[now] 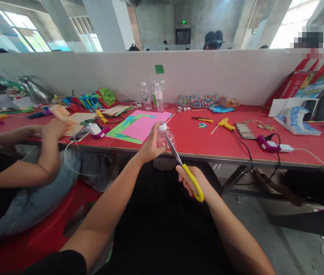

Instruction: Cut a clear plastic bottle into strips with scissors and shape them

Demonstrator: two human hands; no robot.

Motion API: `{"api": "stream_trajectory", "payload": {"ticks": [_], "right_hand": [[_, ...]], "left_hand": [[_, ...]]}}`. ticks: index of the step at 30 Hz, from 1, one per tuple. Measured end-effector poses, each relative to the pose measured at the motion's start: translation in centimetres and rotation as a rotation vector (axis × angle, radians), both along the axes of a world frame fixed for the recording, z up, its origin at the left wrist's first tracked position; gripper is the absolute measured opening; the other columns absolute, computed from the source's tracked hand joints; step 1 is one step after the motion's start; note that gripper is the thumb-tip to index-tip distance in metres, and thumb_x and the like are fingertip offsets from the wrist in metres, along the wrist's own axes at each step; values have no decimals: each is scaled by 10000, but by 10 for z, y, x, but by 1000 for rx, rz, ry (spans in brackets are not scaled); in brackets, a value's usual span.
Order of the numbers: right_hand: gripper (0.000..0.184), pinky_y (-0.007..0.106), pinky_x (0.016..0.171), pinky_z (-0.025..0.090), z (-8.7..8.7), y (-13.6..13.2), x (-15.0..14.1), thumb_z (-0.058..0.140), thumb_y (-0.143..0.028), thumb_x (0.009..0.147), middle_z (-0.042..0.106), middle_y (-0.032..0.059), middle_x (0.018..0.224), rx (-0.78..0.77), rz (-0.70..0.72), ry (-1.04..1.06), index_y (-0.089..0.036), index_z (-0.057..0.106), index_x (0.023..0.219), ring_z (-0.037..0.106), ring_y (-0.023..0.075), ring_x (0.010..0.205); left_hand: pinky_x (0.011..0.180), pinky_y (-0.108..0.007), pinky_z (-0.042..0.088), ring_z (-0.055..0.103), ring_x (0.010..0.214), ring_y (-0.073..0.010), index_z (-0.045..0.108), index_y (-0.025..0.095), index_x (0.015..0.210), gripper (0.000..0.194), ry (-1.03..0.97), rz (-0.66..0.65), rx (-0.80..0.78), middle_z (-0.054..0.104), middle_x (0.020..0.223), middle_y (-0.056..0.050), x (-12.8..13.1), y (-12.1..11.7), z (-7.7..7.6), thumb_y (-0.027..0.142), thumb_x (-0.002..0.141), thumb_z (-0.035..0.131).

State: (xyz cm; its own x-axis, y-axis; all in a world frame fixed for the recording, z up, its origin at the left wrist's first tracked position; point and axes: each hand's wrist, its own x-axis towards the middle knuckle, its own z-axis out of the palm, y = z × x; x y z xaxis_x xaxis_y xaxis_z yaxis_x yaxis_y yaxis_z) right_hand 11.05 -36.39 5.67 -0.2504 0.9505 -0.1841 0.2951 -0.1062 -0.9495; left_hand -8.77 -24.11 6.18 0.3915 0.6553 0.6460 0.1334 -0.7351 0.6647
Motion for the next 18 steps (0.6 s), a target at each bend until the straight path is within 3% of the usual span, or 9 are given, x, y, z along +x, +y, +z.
{"api": "stream_trajectory", "payload": {"ticks": [3,5,9,13,18], "right_hand": [[505,184,330,296,4,8,4,463,-685,837,405,-86,313,-24,-30,-62,-205,499,685,361,73,245],[513,186,333,305,5,15,7,479,-696,820,409,-83,314,-27,-27,-74,-204,500,675,365,73,247],[513,191,349,318,-2,37,12,465,-693,830,409,-85,314,-2,-12,-51,-201,510,693,370,74,255],[525,192,351,314,-17,65,13,408,-706,847,399,-94,312,-48,37,20,-204,507,730,374,86,259],[516,203,386,334,-19,107,23,412,-683,860,401,-87,321,-29,40,32,-199,524,721,384,87,283]], "left_hand": [[1153,-547,329,354,1398,-326,240,319,1446,877,-53,-145,-177,330,1484,-117,-1,3,4,209,723,722],[1132,-526,360,424,1354,-292,295,315,1415,698,-152,-204,-282,405,1423,-108,3,9,5,275,812,645],[1113,-466,376,533,1250,-236,405,291,1304,426,-308,-151,-403,507,1334,-92,20,33,-4,341,904,542],[998,-405,462,594,1153,-216,427,275,1235,423,-477,-76,-518,593,1207,-82,30,71,-22,449,883,584],[930,-400,502,651,1038,-210,441,254,1141,397,-706,-59,-714,669,1046,-55,28,112,-35,410,832,635]]}}
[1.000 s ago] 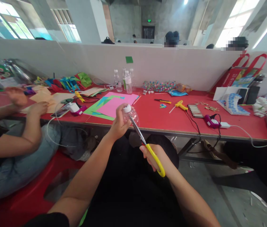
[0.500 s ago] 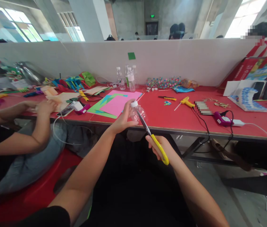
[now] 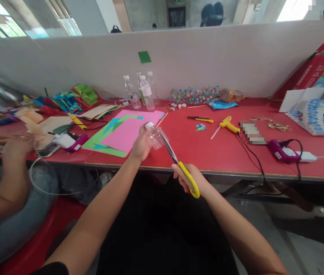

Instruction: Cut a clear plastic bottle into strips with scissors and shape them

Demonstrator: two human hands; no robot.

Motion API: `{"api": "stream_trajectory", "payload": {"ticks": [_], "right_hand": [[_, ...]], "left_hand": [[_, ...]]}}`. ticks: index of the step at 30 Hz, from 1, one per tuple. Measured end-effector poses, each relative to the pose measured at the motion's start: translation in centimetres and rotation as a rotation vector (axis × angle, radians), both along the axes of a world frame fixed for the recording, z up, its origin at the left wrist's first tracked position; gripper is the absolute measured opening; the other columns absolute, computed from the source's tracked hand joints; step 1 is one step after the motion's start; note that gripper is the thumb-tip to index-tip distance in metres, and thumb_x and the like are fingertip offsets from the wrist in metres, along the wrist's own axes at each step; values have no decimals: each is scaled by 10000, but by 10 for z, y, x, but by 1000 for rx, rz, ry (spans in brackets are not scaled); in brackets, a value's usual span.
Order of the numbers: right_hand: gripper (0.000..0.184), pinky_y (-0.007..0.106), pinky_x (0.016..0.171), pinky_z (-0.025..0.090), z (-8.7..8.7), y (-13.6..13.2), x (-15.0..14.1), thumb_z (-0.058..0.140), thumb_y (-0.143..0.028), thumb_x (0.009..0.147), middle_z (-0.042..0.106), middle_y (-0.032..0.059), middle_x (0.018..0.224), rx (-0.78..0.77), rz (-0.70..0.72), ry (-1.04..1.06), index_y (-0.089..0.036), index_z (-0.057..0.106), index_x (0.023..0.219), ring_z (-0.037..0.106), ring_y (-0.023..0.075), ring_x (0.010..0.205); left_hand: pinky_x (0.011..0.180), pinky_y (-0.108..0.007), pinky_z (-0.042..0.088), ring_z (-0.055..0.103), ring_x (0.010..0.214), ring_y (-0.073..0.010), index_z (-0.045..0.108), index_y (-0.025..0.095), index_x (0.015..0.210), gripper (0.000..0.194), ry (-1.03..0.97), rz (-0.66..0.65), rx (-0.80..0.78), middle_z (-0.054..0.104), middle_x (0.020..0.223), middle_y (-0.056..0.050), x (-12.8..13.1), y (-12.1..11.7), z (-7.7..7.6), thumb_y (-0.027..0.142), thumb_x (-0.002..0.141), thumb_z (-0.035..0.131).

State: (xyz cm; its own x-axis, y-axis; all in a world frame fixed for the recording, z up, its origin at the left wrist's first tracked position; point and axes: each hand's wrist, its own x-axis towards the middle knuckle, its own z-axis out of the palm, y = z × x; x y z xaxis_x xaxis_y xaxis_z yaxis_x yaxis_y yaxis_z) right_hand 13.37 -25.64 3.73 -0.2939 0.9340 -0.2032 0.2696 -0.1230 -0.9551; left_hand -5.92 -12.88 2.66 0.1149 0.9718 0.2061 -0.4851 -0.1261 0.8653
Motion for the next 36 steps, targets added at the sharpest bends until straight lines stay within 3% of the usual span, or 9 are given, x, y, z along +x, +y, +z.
{"api": "stream_trajectory", "payload": {"ticks": [3,6,9,12,15,18,26,32,36], "right_hand": [[484,226,424,361,6,38,12,481,-658,839,414,-78,353,52,-79,-45,-197,543,708,411,95,320],[460,236,456,353,7,87,20,572,-623,797,454,-55,387,145,-99,-168,-209,492,613,408,90,363],[475,238,461,320,-3,132,24,628,-658,713,457,-58,440,253,-153,-202,-221,465,631,430,104,412],[522,236,462,267,-21,162,25,621,-694,678,411,-54,487,378,-231,-253,-231,398,589,399,103,466],[503,239,466,251,-40,172,28,549,-684,744,384,-51,467,388,-305,-287,-237,378,591,372,112,480],[476,239,469,242,-50,175,31,515,-656,774,381,-49,465,357,-333,-309,-236,373,601,357,113,483],[360,253,479,185,-32,192,30,538,-491,755,331,-55,498,486,-239,-586,-239,333,601,271,100,475],[349,237,480,242,-45,190,30,512,-501,738,347,-52,507,466,-264,-393,-233,355,581,320,101,500],[366,233,461,216,-46,186,34,631,-471,653,335,-73,474,378,-303,-301,-231,370,560,310,87,479]], "left_hand": [[943,-408,504,651,1049,-217,464,221,1068,346,-35,-66,-99,686,1018,-61,2,16,-3,372,818,650],[947,-425,504,662,1029,-212,443,242,1145,426,-34,-114,-146,690,1002,-42,14,33,-3,321,801,681],[949,-433,504,666,1008,-215,429,271,1235,530,-25,-174,-120,685,995,-32,30,57,-5,331,786,704],[937,-430,507,667,975,-219,463,257,1224,507,1,-267,-103,676,986,-37,42,81,-11,360,786,697],[921,-431,504,669,952,-218,448,251,1239,513,20,-388,-168,670,991,-35,44,97,-19,316,780,667],[920,-421,493,661,982,-223,404,247,1285,640,-13,-480,-197,670,1018,-33,39,103,-27,209,692,642],[729,-332,511,648,934,-226,335,310,1349,733,-17,-479,-273,654,956,-14,30,104,-34,169,690,623],[820,-336,498,656,942,-202,347,287,1361,709,58,-448,-229,658,967,-14,33,100,-40,154,726,634],[923,-354,477,646,1027,-199,323,298,1386,739,126,-410,-116,654,1054,-31,38,96,-47,182,756,690]]}}
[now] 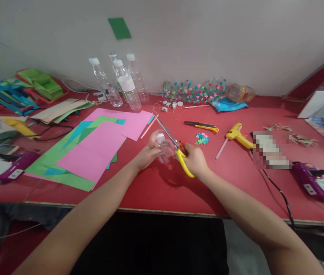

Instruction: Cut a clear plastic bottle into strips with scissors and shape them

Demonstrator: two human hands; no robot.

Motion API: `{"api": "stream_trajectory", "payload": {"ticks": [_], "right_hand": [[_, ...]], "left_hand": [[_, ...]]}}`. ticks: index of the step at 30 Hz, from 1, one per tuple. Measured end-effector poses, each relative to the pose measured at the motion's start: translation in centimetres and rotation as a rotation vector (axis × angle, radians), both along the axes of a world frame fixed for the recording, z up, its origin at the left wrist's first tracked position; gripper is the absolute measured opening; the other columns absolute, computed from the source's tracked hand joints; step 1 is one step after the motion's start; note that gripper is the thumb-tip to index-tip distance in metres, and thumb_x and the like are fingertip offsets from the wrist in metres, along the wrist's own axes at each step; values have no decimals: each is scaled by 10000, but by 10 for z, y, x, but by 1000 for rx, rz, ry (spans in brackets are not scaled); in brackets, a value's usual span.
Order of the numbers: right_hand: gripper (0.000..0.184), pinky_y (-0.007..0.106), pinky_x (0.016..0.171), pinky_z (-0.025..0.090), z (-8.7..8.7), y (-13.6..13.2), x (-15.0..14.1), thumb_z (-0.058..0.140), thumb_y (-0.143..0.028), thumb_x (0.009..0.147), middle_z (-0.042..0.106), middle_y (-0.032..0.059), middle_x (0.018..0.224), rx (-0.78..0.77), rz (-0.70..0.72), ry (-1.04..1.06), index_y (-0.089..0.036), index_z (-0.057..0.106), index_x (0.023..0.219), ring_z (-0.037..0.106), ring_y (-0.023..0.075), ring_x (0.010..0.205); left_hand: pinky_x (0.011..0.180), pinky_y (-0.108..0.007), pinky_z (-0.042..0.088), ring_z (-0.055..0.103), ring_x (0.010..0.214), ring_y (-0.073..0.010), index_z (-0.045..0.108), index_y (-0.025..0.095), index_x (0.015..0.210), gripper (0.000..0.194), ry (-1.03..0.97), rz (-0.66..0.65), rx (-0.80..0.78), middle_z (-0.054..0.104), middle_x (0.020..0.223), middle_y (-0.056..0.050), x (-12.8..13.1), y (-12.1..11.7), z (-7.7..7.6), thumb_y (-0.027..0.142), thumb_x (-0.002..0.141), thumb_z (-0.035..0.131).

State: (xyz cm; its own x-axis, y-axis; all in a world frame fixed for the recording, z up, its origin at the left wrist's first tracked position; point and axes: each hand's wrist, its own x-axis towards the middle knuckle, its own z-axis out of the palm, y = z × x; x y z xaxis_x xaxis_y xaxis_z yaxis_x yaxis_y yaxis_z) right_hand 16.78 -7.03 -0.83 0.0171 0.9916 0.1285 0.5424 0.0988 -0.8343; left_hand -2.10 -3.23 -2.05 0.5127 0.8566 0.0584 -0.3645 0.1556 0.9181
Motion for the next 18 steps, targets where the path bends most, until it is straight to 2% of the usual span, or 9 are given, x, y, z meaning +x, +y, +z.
{"api": "stream_trajectory", "payload": {"ticks": [5,7,9,12,14,16,18], "right_hand": [[195,226,402,304,11,-3,2,591,-385,681,462,-79,428,-198,192,398,-216,494,682,402,94,362],[164,222,367,292,14,-4,4,559,-369,724,476,-85,417,-184,266,551,-209,524,727,375,86,319],[177,221,353,278,15,-3,6,565,-352,765,465,-83,393,-133,324,669,-211,512,673,352,77,300],[298,225,364,295,15,0,8,587,-327,802,437,-75,364,-75,319,699,-218,447,561,353,69,300],[299,226,369,306,14,2,8,583,-306,813,436,-78,370,-45,283,712,-220,444,563,354,68,305],[271,225,369,306,13,2,7,571,-288,820,452,-78,388,0,245,717,-221,452,587,360,69,312],[243,222,367,303,13,1,6,568,-285,822,474,-77,413,31,204,712,-221,458,615,371,69,321]], "left_hand": [[943,-373,473,633,1062,-204,262,341,1417,904,-35,107,154,618,1150,-55,8,9,2,226,697,796],[950,-375,465,624,1061,-203,261,323,1411,910,-10,102,218,624,1128,-63,12,16,7,270,692,815],[961,-371,456,612,1063,-197,278,304,1387,868,31,74,280,626,1110,-65,18,22,12,297,703,812],[939,-360,469,598,1069,-187,260,315,1358,823,59,68,310,598,1156,-67,24,26,13,322,725,787],[893,-342,487,604,1046,-179,243,330,1343,853,67,117,269,579,1155,-56,25,25,9,313,697,799],[815,-300,497,623,944,-154,323,307,1283,832,109,206,218,584,1057,-20,21,22,4,254,627,833],[721,-242,474,600,795,-112,488,237,1099,604,140,313,184,588,891,19,16,16,3,218,600,827]]}}
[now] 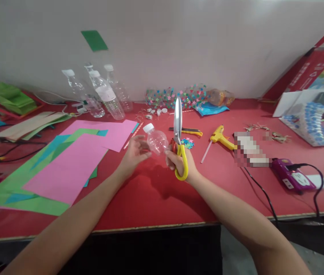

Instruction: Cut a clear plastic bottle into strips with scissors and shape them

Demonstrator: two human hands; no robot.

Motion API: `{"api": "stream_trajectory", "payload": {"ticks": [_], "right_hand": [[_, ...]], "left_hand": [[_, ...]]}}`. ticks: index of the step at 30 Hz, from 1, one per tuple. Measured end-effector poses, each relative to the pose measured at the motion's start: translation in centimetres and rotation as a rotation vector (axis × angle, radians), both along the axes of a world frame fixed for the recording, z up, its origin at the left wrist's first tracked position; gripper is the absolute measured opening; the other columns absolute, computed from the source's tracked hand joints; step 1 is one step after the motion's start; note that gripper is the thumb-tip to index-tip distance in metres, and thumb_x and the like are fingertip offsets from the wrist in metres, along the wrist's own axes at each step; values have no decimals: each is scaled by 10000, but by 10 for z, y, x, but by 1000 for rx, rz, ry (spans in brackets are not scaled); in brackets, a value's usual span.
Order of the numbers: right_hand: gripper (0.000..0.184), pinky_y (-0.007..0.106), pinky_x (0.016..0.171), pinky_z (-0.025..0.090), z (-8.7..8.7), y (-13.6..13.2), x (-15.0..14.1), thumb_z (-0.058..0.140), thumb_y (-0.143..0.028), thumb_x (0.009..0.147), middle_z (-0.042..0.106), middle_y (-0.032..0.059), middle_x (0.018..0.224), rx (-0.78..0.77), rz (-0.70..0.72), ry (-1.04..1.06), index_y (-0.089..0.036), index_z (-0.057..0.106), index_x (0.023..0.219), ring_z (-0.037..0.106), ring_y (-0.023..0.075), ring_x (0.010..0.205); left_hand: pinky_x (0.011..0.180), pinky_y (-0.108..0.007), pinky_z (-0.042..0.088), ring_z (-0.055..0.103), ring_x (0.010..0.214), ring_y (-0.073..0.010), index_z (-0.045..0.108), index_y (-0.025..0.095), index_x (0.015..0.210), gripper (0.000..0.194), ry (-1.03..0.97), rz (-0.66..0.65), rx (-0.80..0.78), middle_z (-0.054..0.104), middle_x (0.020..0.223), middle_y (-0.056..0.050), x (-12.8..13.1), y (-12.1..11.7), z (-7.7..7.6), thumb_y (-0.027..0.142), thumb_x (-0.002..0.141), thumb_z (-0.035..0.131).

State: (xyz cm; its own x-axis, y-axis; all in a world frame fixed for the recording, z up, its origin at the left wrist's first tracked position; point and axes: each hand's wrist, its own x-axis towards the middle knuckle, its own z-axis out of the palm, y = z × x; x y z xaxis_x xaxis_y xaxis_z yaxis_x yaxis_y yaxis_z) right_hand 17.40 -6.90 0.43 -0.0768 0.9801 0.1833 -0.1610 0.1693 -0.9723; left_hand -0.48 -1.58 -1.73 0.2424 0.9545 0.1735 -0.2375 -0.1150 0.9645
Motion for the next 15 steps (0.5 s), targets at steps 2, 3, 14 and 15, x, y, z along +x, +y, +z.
{"api": "stream_trajectory", "payload": {"ticks": [2,3,14,15], "right_hand": [[231,221,371,309,-1,-1,-1,568,-296,824,488,-74,435,-7,-36,-18,-220,459,634,384,69,331],[229,220,376,312,-2,-2,-2,567,-302,827,490,-72,442,-14,-53,-36,-220,460,641,390,69,337],[254,243,413,338,-9,-5,-9,545,-414,842,496,-61,478,-75,-155,-217,-230,441,701,413,91,376],[253,245,420,346,-7,-6,-11,549,-420,834,499,-61,486,-82,-159,-234,-232,438,706,421,93,385]], "left_hand": [[609,-220,425,528,634,-85,592,172,872,260,27,-12,-85,562,701,28,-3,-7,3,300,706,746],[584,-229,417,517,592,-87,618,151,803,227,45,-85,-152,570,658,15,-3,-11,6,354,750,705],[729,-268,529,689,811,-155,670,128,904,251,-263,-245,-510,724,868,-60,8,-29,18,227,702,783],[726,-261,530,688,797,-146,676,127,894,237,-282,-245,-524,725,849,-56,8,-29,18,210,700,783]]}}
